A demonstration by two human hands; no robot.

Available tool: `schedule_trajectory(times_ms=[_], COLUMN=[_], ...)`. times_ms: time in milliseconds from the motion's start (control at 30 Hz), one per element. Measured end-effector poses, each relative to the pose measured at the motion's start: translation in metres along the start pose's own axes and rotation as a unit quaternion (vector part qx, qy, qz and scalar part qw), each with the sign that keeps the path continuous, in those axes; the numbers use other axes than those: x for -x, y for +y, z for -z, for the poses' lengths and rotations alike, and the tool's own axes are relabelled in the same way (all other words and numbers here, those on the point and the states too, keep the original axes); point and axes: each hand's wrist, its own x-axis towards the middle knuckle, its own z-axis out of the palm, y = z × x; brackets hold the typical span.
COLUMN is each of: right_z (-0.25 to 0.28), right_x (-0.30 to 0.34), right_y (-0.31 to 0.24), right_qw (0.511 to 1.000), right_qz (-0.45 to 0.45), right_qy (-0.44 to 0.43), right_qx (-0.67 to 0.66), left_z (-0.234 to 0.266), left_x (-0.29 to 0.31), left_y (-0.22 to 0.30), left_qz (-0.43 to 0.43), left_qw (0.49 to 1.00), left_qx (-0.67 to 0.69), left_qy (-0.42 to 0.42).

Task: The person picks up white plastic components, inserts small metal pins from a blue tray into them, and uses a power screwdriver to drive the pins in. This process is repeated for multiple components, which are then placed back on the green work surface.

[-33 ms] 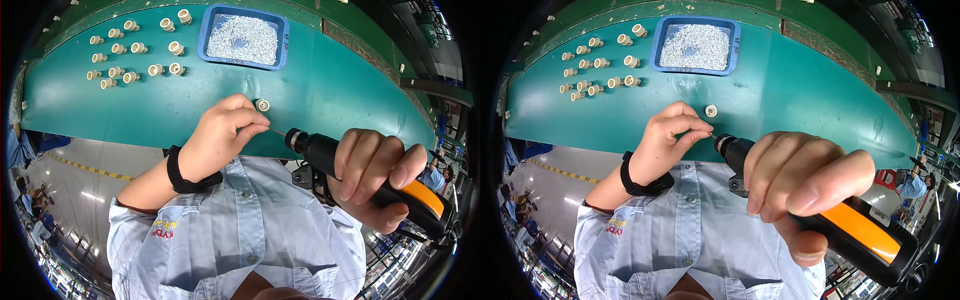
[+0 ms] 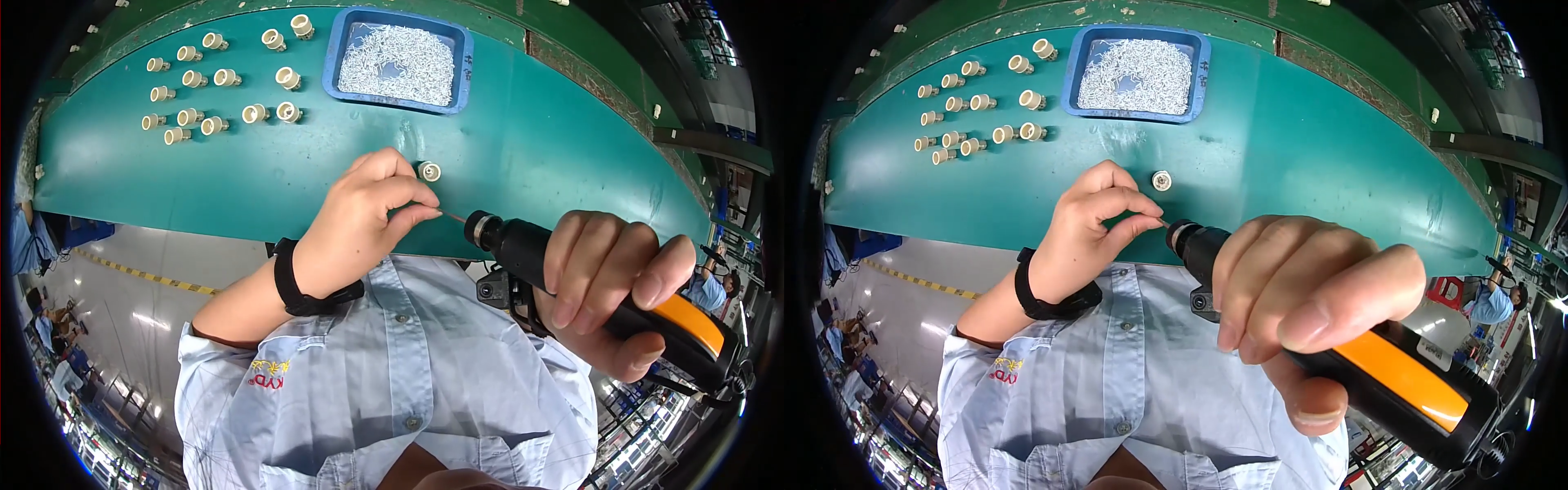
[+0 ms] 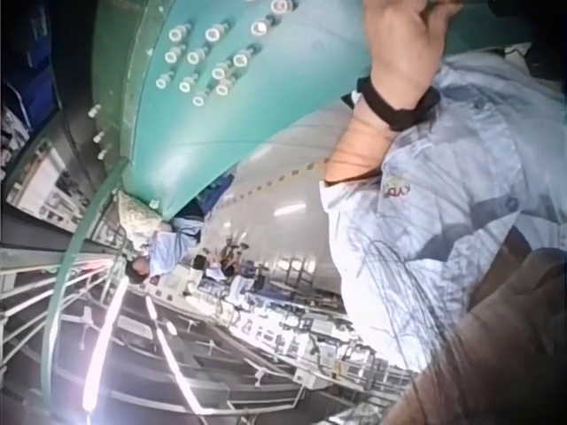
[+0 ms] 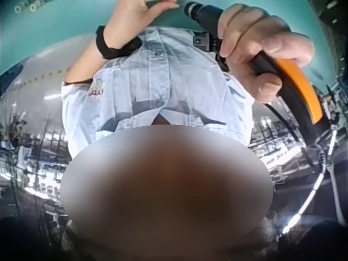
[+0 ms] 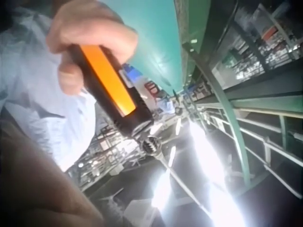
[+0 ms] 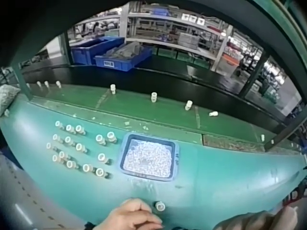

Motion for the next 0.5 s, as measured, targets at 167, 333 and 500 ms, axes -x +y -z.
schedule_trajectory(times_ms=[167, 333, 500], right_z=[-0.003, -0.003, -0.008], right_x=[0.000, 0.000, -0.002], right_y=[0.005, 0.006, 0.010], right_qw=[1.000, 1.000, 0.998], right_qz=[0.001, 0.004, 0.000], right_qy=[-0.011, -0.019, 0.015], right_qx=[0.001, 0.006, 0.060], left_z=[0.000, 0.002, -0.008], left_x=[0.000, -0.003, -0.012], left_y=[0.002, 0.002, 0.003], left_qz=[-0.075, -0.109, -0.105], left_qw=[0.995, 0.990, 0.983], left_qx=[-0.062, -0.091, -0.130], left_qy=[0.022, 0.022, 0.078])
